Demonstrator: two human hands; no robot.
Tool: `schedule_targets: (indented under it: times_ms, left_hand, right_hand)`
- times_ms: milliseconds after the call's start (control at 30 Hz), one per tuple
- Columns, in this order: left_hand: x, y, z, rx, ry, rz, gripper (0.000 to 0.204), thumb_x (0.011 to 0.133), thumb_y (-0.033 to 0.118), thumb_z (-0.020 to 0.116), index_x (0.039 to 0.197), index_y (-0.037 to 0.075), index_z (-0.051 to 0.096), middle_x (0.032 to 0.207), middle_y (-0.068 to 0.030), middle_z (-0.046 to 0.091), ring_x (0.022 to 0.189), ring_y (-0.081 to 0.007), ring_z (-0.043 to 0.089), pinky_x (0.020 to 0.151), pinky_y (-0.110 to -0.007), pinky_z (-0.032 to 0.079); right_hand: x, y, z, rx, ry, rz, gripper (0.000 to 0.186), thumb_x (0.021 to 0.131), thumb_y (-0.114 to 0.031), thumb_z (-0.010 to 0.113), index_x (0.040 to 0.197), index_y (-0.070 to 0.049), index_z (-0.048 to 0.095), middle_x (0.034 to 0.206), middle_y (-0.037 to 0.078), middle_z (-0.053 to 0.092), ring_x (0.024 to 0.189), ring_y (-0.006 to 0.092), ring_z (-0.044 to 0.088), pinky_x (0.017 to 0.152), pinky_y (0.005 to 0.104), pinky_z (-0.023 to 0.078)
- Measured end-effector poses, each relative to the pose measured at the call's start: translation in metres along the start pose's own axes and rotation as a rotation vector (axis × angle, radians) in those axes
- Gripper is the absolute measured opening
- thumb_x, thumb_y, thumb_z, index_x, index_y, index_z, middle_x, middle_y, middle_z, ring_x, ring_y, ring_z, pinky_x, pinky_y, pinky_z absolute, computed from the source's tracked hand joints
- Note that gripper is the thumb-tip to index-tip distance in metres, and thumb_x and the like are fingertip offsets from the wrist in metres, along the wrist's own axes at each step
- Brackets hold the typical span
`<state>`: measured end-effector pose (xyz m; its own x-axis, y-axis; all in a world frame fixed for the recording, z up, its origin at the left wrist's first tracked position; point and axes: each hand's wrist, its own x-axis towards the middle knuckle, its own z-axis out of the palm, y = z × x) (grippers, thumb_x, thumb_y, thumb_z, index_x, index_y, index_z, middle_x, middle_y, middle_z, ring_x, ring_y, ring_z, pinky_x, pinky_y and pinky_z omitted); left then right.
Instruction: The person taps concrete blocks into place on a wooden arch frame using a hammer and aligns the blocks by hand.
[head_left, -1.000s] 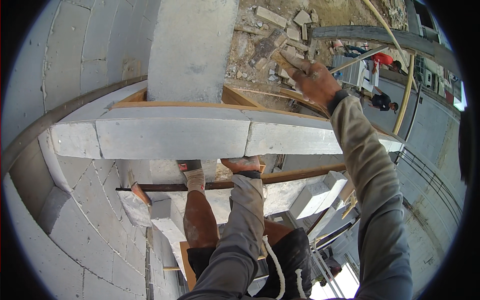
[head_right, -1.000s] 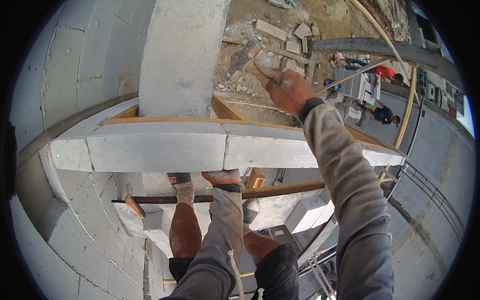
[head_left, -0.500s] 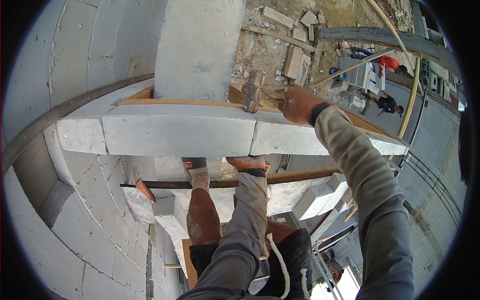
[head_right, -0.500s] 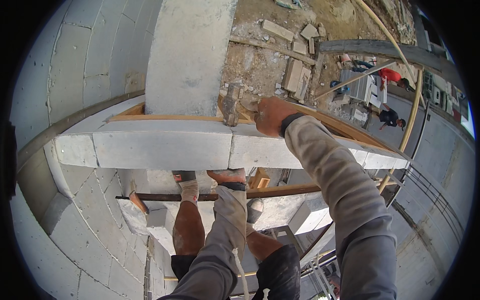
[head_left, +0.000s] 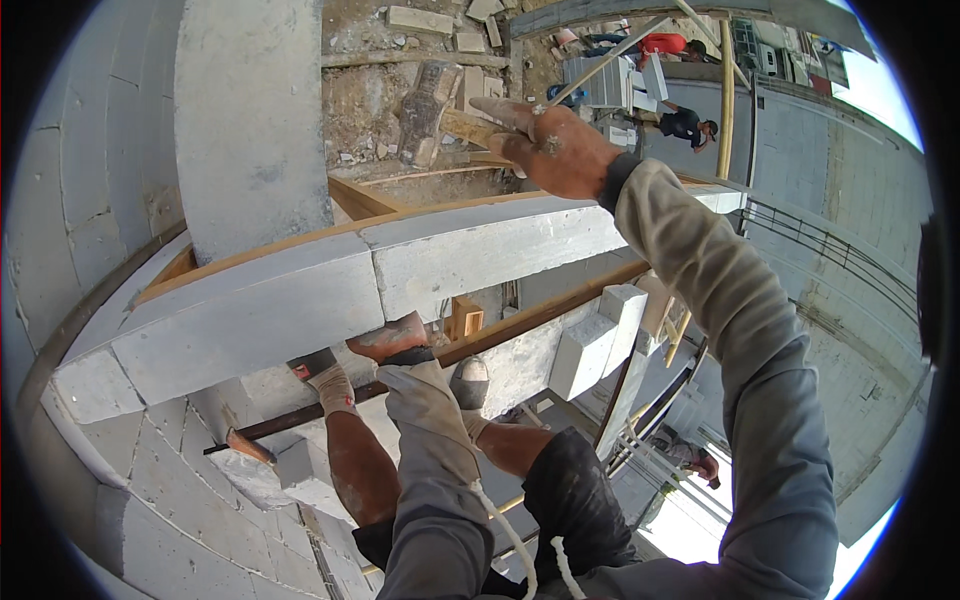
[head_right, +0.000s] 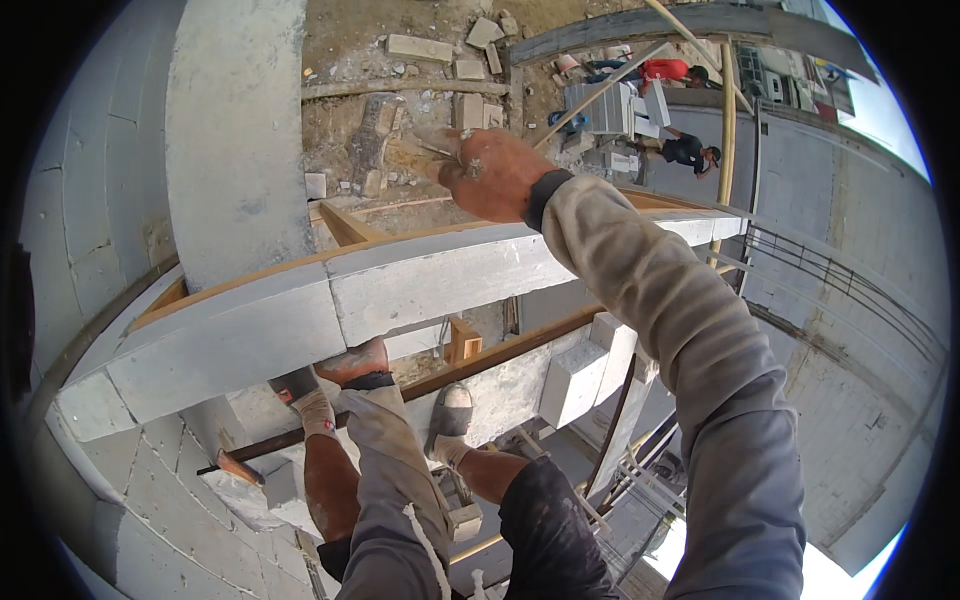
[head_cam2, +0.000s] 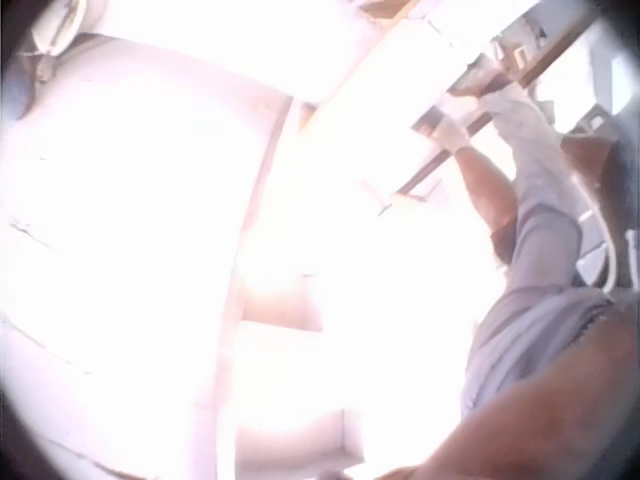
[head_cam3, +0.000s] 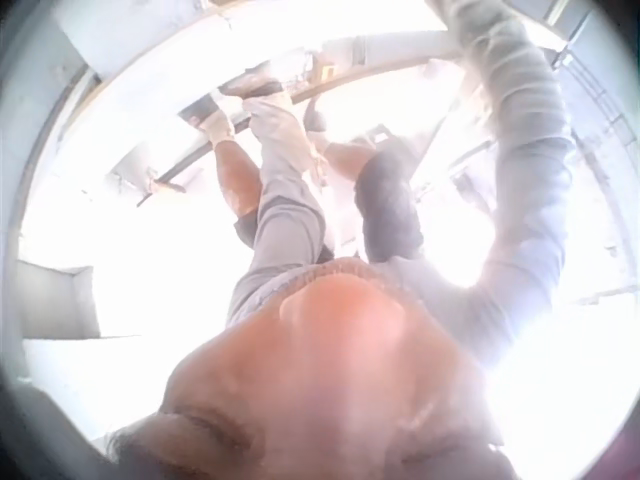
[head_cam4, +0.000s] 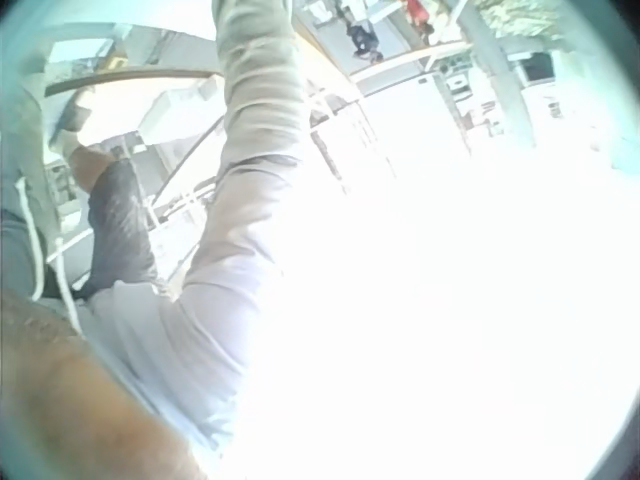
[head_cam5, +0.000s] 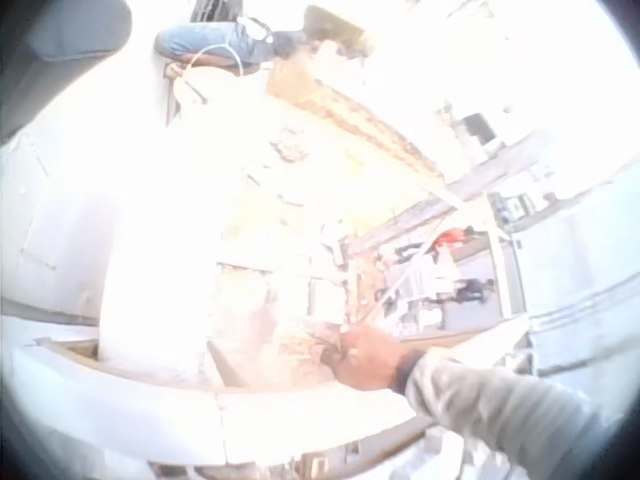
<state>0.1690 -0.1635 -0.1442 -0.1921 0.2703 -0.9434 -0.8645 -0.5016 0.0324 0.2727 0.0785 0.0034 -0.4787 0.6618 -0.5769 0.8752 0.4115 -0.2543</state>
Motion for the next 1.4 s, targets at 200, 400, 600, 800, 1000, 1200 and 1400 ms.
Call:
schedule_targets:
  times_ms: [200,400,600,800,1000,1200,1400]
  left_hand:
    - [0.001,-0.001,0.002,0.068,0.021,-0.018,0.066,0.079,0.055,0.045,0.127,0.010,0.050,0.133,-0.0094,0.049,0.124,-0.0316,0.044,0.104,-0.055,0.029]
    - [0.000,-0.004,-0.008,0.097,-0.045,0.009,0.057,0.085,0.047,0.044,0.127,0.009,0.051,0.134,-0.0111,0.047,0.125,-0.0311,0.042,0.104,-0.054,0.030]
    - [0.000,-0.018,-0.042,0.208,0.034,-0.073,0.043,0.092,0.026,0.042,0.126,0.000,0.045,0.133,-0.0180,0.045,0.126,-0.0333,0.040,0.107,-0.052,0.030]
    - [-0.011,-0.029,-0.044,0.126,-0.116,-0.107,0.045,0.090,0.033,0.048,0.126,0.006,0.047,0.133,-0.0134,0.046,0.124,-0.0316,0.041,0.105,-0.049,0.033]
    - [-0.026,-0.039,-0.023,0.091,-0.153,-0.104,0.046,0.090,0.035,0.047,0.126,0.008,0.048,0.131,-0.0117,0.048,0.123,-0.0311,0.042,0.104,-0.049,0.032]
    - [-0.032,-0.041,-0.015,0.105,-0.146,-0.114,0.051,0.090,0.038,0.046,0.131,0.009,0.043,0.134,-0.0102,0.045,0.125,-0.0299,0.040,0.106,-0.048,0.029]
    - [-0.032,-0.042,-0.017,0.110,-0.117,-0.101,0.050,0.090,0.040,0.045,0.132,0.012,0.043,0.136,-0.0086,0.043,0.126,-0.0285,0.038,0.107,-0.049,0.027]
  right_hand:
    - [-0.087,0.040,-0.086,0.345,0.195,0.329,0.045,0.091,-0.024,0.050,0.130,0.000,0.047,0.077,0.011,0.061,0.065,0.0172,0.059,0.060,0.0286,0.048]
    - [-0.153,0.049,-0.068,0.648,0.383,0.671,0.045,0.093,-0.027,0.049,0.134,-0.007,0.044,0.064,0.001,0.049,0.049,0.0061,0.045,0.043,0.0217,0.038]
    - [-0.148,0.046,-0.028,0.722,0.179,0.606,0.044,0.092,-0.023,0.051,0.133,-0.010,0.046,0.073,0.000,0.052,0.058,0.0060,0.047,0.051,0.0212,0.041]
    - [-0.066,0.026,-0.008,0.501,-0.057,0.338,0.042,0.091,-0.023,0.051,0.131,-0.011,0.049,0.067,0.011,0.059,0.064,0.0137,0.056,0.063,0.0294,0.047]
    - [-0.005,0.006,0.005,0.317,-0.025,0.166,0.036,0.090,-0.030,0.052,0.111,-0.002,0.061,0.083,0.020,0.066,0.074,0.0272,0.063,0.072,0.0364,0.049]
    - [0.014,-0.002,0.014,0.263,-0.076,0.240,0.036,0.089,-0.030,0.055,0.096,0.004,0.066,0.050,0.009,0.052,0.047,0.0131,0.049,0.048,0.0325,0.042]
    - [0.021,-0.014,0.049,0.225,-0.149,0.113,0.042,0.088,-0.035,0.056,0.081,0.004,0.065,0.051,0.011,0.053,0.049,0.0195,0.052,0.053,0.0351,0.044]
